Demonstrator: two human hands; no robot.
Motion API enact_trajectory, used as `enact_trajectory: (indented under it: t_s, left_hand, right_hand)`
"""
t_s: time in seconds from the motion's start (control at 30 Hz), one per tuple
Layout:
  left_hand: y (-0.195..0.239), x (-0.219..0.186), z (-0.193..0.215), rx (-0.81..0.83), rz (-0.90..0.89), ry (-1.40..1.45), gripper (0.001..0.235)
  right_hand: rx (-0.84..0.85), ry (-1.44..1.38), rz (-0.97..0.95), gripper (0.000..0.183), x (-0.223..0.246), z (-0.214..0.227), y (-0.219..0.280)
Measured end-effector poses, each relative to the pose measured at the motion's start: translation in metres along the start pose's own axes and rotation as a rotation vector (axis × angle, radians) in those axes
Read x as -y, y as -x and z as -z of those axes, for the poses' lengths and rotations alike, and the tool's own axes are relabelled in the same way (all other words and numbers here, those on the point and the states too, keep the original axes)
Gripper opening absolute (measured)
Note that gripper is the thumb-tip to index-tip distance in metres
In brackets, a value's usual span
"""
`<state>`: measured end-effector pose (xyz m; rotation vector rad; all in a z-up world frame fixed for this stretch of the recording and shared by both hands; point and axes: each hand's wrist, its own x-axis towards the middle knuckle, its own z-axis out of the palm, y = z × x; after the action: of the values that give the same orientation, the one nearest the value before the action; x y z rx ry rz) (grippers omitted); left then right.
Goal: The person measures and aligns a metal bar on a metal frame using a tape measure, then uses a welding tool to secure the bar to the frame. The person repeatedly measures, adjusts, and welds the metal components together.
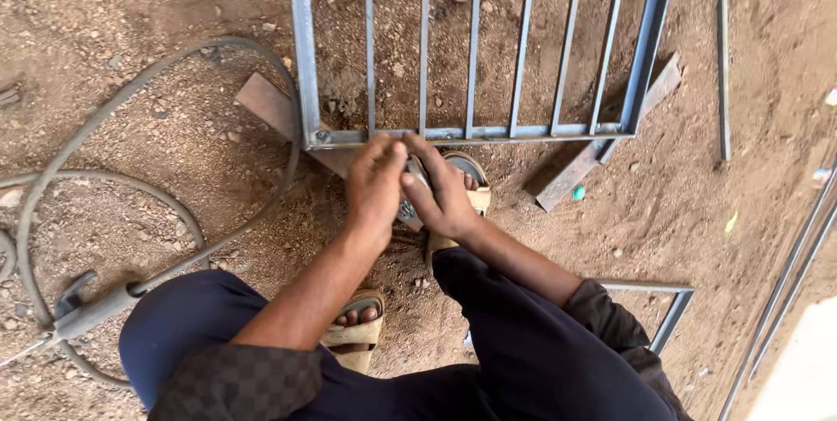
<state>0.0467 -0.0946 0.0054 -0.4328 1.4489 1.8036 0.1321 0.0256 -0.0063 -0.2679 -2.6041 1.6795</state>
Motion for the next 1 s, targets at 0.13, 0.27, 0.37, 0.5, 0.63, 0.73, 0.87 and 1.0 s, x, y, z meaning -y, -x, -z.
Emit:
enact_trajectory:
  t_s: [0.13, 0.27, 0.37, 0.5, 0.63, 0.73, 0.87, 1.0]
  left_hand:
    - [-0.030, -0.008, 0.017, -0.110, -0.045, -0.129, 0.021]
    - [-0.062, -0.010, 0.043, -0.255, -0.260, -0.560, 0.026]
    - [-0.078, 0.001, 0.052, -0.265, -0.285, -1.096, 0.036]
    - [-0.078, 0.014, 0.060, -0.196, -0.222, -1.449, 0.042]
    - [-0.080, 0.008, 0.043, -0.202, -0.096, -1.569, 0.046]
    - [-0.058, -0.013, 0.022, -0.092, 0.082, -1.375, 0.044]
    - [-0.003, -0.051, -0.005, 0.163, -0.391, -0.934, 0.058]
    - [0.039, -0.103, 0.064, 0.033, -0.729, -0.860, 0.049]
  right_hand:
    - [0.091, 0.061, -0.216, 0.047, -0.018, 0.018, 0.014]
    - [-0.052, -0.009, -0.402, 0.024, -0.064, 0.053, 0.048]
    - [-0.321, -0.039, -0.648, 0.023, -0.098, 0.102, 0.069]
    - [-0.578, -0.289, -0.627, 0.017, -0.112, 0.138, 0.089]
    - [-0.474, -0.234, -0.644, 0.016, -0.104, 0.128, 0.089]
    - [-0.343, -0.115, -0.628, 0.017, -0.079, 0.120, 0.068]
    - [-0.142, -0.025, -0.417, 0.016, -0.025, 0.101, 0.026]
    - [-0.046, -0.023, -0.354, 0.019, 0.004, 0.092, 0.010]
